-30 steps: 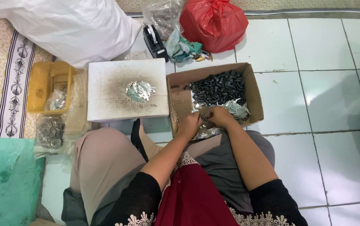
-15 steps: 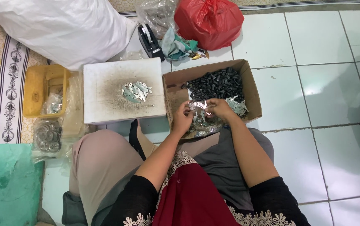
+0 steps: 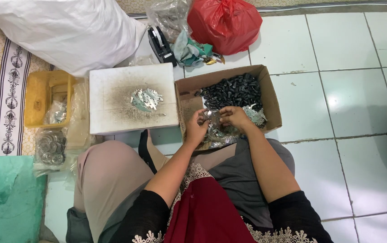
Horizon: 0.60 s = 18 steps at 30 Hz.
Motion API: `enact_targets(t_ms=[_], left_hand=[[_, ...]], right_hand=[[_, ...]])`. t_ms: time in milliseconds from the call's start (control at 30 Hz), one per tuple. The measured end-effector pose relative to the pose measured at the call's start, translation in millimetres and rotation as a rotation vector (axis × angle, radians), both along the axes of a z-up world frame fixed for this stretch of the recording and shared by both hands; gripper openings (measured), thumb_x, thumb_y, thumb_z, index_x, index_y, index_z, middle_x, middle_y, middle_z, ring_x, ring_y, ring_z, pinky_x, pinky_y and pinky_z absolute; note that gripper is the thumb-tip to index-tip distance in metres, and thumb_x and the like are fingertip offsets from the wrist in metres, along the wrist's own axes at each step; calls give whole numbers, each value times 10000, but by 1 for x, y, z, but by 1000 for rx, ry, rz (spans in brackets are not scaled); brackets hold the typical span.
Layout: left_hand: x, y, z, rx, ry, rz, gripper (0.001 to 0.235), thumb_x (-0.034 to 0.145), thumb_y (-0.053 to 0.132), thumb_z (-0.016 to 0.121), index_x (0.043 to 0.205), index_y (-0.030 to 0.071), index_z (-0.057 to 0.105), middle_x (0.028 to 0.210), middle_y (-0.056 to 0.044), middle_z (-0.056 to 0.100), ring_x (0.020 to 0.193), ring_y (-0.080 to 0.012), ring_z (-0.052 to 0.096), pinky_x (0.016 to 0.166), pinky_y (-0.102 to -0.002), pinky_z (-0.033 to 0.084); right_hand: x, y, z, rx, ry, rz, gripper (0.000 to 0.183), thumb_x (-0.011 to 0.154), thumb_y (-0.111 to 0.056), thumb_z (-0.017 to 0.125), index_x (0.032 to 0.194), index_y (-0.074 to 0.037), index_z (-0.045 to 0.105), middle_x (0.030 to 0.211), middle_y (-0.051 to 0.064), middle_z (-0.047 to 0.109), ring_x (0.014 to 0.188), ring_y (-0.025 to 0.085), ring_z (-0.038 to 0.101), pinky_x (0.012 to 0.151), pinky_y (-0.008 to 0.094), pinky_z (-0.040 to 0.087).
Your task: Sorting small metal components and placing them into small plastic bags
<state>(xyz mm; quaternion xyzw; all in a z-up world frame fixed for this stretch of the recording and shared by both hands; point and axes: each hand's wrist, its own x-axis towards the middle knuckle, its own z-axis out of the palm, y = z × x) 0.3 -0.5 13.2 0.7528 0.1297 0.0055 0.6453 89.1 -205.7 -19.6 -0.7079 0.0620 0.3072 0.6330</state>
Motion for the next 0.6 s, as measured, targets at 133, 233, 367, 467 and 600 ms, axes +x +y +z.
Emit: enact_targets(t_ms=[133,233,367,467,600], left_hand=[[0,-2,2,65,-12,17,419,886,7,728,1288,102,658,990,-192,739,957,-338,738,780,-412,638],[1,-2,-8,77,-40,15,403,884,20,739,1271,115,680,972,-189,735,942,-342,738,745,-422,649],[4,-2,-28,24,-81,28,388,852,10,755,1223,116,723,911,-150,729,841,-278,740,691,-384,626],[3,-3,-32,-8,-115,26,381,813,-6,772,1172,119,755,872,-131,732,771,-231,730,697,-356,615],[0,-7,-31,46,-190,11,376,819,-24,778,1175,93,754,861,-169,747,753,-297,754,634,-386,605]], right_hand=[[5,-2,-13,-45,-56,0,391,787,75,825,1157,-14,731,997,196,744,890,304,746,742,411,652],[4,0,-8,-69,-92,9,355,797,56,828,1130,-42,753,979,187,759,889,288,758,742,391,660],[1,2,-11,-70,-22,45,385,776,48,828,1141,-12,720,985,188,740,856,281,748,756,406,655],[-1,5,-6,-71,-29,87,363,787,44,828,1133,3,726,973,208,748,846,300,755,744,420,654],[-3,8,-2,-60,-37,90,330,801,22,827,1116,-4,734,962,208,756,836,301,761,742,428,658]])
